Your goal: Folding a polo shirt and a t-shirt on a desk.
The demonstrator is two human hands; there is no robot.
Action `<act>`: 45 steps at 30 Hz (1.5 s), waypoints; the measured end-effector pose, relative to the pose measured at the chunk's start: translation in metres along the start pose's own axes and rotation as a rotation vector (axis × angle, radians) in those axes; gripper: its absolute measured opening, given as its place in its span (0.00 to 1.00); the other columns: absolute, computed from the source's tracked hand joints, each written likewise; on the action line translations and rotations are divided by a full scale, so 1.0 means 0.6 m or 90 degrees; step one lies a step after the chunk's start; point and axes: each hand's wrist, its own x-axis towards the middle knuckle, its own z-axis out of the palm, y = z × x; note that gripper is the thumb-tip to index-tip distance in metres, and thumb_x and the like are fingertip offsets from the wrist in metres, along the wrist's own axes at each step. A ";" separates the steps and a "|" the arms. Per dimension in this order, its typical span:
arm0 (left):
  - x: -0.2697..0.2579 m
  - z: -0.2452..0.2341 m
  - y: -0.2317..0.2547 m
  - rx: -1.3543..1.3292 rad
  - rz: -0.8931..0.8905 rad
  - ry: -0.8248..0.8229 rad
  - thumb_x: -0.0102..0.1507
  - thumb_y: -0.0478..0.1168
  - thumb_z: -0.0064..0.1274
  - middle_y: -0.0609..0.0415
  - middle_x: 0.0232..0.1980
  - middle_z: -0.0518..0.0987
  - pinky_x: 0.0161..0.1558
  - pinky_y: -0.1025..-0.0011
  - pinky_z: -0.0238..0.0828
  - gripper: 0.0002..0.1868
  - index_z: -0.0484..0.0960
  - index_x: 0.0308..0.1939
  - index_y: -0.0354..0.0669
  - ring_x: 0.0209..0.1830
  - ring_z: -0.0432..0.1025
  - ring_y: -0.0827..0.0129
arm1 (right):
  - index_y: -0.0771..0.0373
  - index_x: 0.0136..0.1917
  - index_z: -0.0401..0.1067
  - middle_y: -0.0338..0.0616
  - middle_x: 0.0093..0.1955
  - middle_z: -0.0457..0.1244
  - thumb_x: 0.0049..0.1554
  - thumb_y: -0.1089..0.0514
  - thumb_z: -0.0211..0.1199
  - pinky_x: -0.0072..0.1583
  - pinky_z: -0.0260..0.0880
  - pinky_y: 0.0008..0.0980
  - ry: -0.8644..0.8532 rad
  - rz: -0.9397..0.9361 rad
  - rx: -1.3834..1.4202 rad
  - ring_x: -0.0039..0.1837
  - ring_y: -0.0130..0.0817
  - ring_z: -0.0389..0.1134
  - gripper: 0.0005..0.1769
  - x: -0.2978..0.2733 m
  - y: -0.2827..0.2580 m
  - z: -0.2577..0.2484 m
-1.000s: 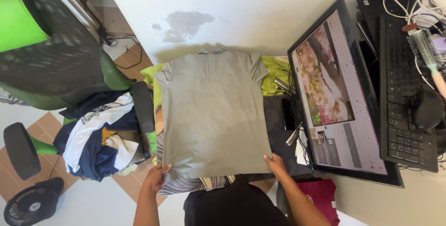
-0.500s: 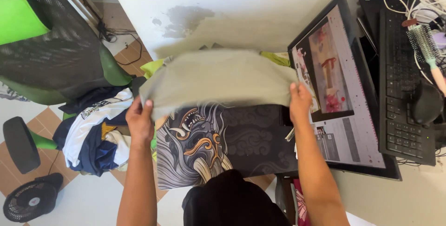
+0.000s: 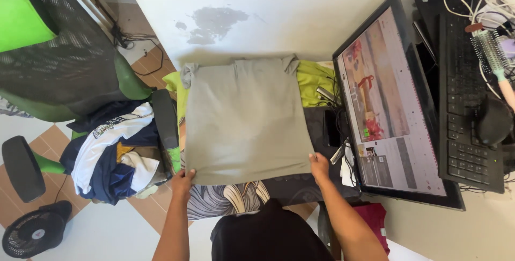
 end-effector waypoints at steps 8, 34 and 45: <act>0.089 0.032 0.091 -0.008 0.181 -0.006 0.66 0.41 0.66 0.47 0.39 0.79 0.38 0.66 0.67 0.19 0.82 0.47 0.24 0.36 0.67 0.67 | 0.66 0.51 0.77 0.41 0.37 0.65 0.62 0.53 0.62 0.45 0.64 0.34 0.000 -0.081 -0.016 0.41 0.28 0.61 0.13 0.075 -0.091 0.007; 0.082 0.066 0.169 -0.137 0.140 -0.008 0.67 0.35 0.61 0.50 0.45 0.82 0.35 0.66 0.67 0.17 0.84 0.57 0.28 0.40 0.70 0.66 | 0.64 0.49 0.77 0.33 0.34 0.60 0.64 0.54 0.61 0.38 0.56 0.32 -0.055 0.013 0.104 0.36 0.24 0.55 0.11 0.117 -0.165 0.038; 0.010 0.032 0.244 -0.246 0.189 -0.054 0.64 0.37 0.59 0.50 0.50 0.81 0.40 0.71 0.71 0.20 0.79 0.59 0.33 0.41 0.74 0.70 | 0.66 0.51 0.76 0.34 0.42 0.65 0.66 0.54 0.61 0.50 0.65 0.27 0.038 -0.186 0.127 0.46 0.23 0.62 0.12 0.122 -0.141 -0.017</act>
